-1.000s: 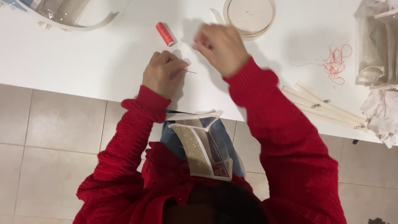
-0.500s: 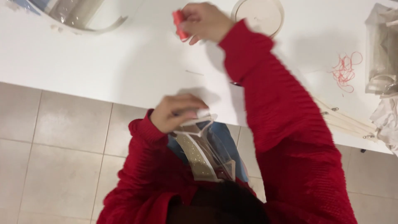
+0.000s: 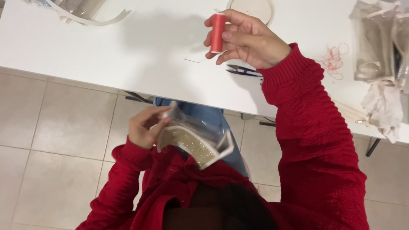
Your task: Hand-sewing a decorative trim onto a plastic and glitter-leather pouch using a needle and thread.
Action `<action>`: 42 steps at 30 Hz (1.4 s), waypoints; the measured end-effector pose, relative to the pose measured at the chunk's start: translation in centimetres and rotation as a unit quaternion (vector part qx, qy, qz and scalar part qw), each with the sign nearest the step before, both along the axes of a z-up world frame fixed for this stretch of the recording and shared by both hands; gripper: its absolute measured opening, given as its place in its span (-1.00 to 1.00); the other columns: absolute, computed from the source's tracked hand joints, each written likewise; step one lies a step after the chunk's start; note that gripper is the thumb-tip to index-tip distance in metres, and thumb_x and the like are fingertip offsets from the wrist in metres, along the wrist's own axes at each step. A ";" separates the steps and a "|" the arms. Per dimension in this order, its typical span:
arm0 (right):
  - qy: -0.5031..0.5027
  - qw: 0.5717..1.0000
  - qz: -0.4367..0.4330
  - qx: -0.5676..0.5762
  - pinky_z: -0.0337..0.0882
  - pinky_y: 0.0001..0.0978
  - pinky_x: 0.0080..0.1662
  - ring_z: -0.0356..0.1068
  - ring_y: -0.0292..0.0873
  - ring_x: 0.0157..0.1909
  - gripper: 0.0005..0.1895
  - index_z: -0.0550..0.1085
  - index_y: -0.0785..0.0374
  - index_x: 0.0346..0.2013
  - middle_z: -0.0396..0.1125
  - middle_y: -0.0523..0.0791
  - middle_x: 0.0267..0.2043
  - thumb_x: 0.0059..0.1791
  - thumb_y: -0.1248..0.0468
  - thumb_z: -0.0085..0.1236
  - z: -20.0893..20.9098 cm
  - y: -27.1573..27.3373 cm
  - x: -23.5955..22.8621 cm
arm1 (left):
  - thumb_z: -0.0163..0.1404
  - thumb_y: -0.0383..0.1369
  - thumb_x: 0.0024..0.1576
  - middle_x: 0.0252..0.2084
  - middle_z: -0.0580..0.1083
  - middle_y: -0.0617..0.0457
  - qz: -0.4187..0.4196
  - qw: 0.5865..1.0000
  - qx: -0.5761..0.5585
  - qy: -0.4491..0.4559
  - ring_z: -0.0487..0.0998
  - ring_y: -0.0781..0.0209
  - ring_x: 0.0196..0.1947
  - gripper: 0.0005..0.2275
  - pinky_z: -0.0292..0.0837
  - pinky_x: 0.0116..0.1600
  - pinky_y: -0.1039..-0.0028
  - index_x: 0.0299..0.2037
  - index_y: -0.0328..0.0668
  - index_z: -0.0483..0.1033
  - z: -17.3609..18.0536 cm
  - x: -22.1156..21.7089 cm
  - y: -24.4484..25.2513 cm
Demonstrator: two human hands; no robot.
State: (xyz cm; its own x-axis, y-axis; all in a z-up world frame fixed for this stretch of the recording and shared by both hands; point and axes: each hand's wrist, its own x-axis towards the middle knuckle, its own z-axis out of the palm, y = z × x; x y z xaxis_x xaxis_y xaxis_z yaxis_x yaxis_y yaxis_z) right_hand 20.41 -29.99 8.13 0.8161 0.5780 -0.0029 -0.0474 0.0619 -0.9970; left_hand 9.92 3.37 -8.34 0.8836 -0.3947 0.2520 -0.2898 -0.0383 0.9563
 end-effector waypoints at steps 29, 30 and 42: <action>0.018 0.998 0.033 0.057 0.53 -0.12 0.24 0.41 0.13 0.22 -0.58 0.21 0.41 0.22 0.32 0.15 0.13 0.07 0.43 -0.03 -0.9 4.3 -5.1 | 0.43 -0.35 -0.14 -0.11 0.62 -0.08 0.140 0.967 0.099 -0.187 0.57 0.16 -0.20 -0.48 0.56 -0.23 0.50 0.05 -0.25 0.56 10.7 1.7 -4.3; 0.017 0.998 0.033 0.056 0.53 -0.12 0.24 0.41 0.13 0.22 -0.58 0.21 0.41 0.22 0.32 0.15 0.13 0.07 0.43 -0.03 -0.8 4.5 -5.0 | 0.43 -0.35 -0.14 -0.11 0.62 -0.08 0.140 0.967 0.098 -0.188 0.57 0.16 -0.20 -0.48 0.56 -0.23 0.50 0.05 -0.25 0.56 11.0 1.9 -4.8; 0.039 0.997 0.011 0.065 0.61 -0.06 0.04 0.52 0.08 0.01 -0.67 0.28 0.41 0.17 0.36 0.13 0.02 0.11 0.38 -0.10 -2.9 3.9 -2.9 | 0.27 -0.65 0.08 -0.44 0.57 -0.07 0.190 0.952 -0.054 -0.235 0.55 0.04 -0.47 -0.91 0.52 -0.25 0.34 -0.29 -0.34 0.67 8.7 6.2 -2.4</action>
